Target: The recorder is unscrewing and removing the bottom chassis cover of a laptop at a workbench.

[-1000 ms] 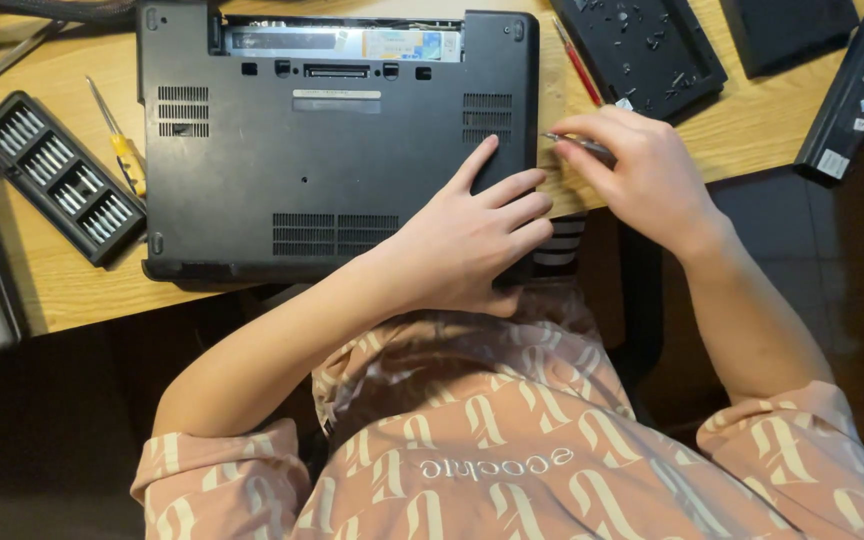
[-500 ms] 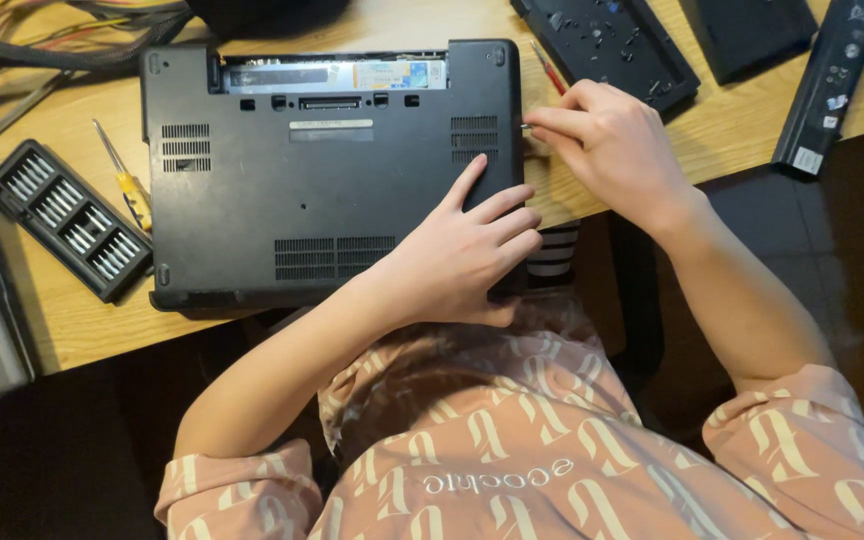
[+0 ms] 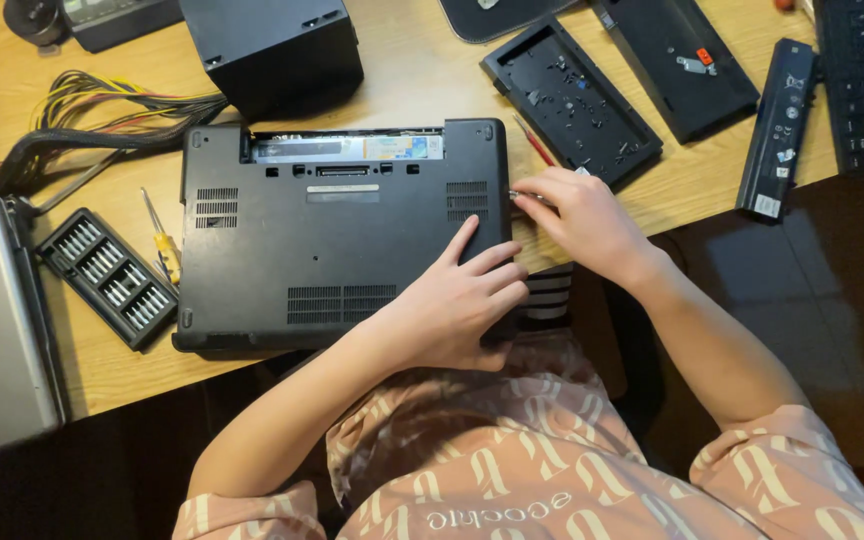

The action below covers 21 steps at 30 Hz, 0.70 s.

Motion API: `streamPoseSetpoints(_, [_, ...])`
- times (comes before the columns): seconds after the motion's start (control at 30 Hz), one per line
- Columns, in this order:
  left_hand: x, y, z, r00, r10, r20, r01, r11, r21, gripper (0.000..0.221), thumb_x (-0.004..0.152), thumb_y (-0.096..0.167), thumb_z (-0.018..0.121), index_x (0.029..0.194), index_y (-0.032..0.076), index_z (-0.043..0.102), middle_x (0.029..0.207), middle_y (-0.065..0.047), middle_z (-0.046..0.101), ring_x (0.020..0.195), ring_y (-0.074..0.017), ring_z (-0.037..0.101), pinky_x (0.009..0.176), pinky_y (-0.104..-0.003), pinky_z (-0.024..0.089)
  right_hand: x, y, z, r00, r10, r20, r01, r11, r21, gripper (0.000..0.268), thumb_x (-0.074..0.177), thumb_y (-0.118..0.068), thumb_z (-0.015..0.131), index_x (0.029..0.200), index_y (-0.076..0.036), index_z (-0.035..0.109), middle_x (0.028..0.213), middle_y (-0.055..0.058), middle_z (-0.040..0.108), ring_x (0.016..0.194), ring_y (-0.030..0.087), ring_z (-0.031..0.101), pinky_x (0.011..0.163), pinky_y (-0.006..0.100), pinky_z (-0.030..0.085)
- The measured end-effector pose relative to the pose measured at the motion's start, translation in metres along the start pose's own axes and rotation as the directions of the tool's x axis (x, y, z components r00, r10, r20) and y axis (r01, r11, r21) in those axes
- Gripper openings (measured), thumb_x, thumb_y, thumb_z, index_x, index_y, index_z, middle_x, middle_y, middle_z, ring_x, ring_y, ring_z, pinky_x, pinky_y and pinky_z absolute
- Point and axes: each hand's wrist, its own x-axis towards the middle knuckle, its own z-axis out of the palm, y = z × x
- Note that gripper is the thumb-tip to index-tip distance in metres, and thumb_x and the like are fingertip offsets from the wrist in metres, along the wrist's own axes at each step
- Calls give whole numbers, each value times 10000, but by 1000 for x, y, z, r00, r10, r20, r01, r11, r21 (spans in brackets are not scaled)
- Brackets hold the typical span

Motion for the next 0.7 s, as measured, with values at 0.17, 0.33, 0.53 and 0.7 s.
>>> streamPoseSetpoints(0.17, [-9, 4, -2, 1000, 20, 2, -20, 1000, -22, 628, 668, 469, 813, 1077, 27, 632, 1244, -136, 615, 1395, -351, 452, 1205, -687, 184, -2, -7, -4, 999, -27, 17, 27, 1000, 15, 198, 970, -160, 690, 1078, 1, 732, 997, 168, 725, 922, 359, 692, 804, 431, 539])
streamPoseSetpoints(0.33, [-16, 5, -3, 999, 35, 7, -34, 998, -55, 557, 729, 458, 801, 1037, 24, 635, 1237, -141, 623, 1395, -358, 457, 1218, -685, 183, -7, -19, -4, 999, 33, -8, -34, 997, -66, 190, 938, -205, 727, 1054, -60, 768, 940, 138, 721, 844, 337, 692, 719, 420, 544])
streamPoseSetpoints(0.53, [-23, 12, -11, 998, 50, 34, -47, 996, -79, 515, 727, 440, 792, 998, 26, 648, 1211, -132, 639, 1372, -352, 483, 1227, -684, 184, -19, -28, 1, 999, 7, -39, -8, 1000, -23, 193, 930, -128, 687, 1079, -13, 726, 961, 157, 697, 863, 351, 685, 735, 411, 548])
streamPoseSetpoints(0.7, [-26, 10, -10, 997, 73, 14, -71, 994, -89, 501, 753, 439, 794, 998, 28, 647, 1208, -131, 639, 1363, -348, 493, 1231, -684, 193, -28, -29, 13, 995, 79, -64, -76, 996, 51, 182, 938, -118, 700, 1080, -7, 728, 939, 156, 702, 847, 343, 690, 721, 403, 540])
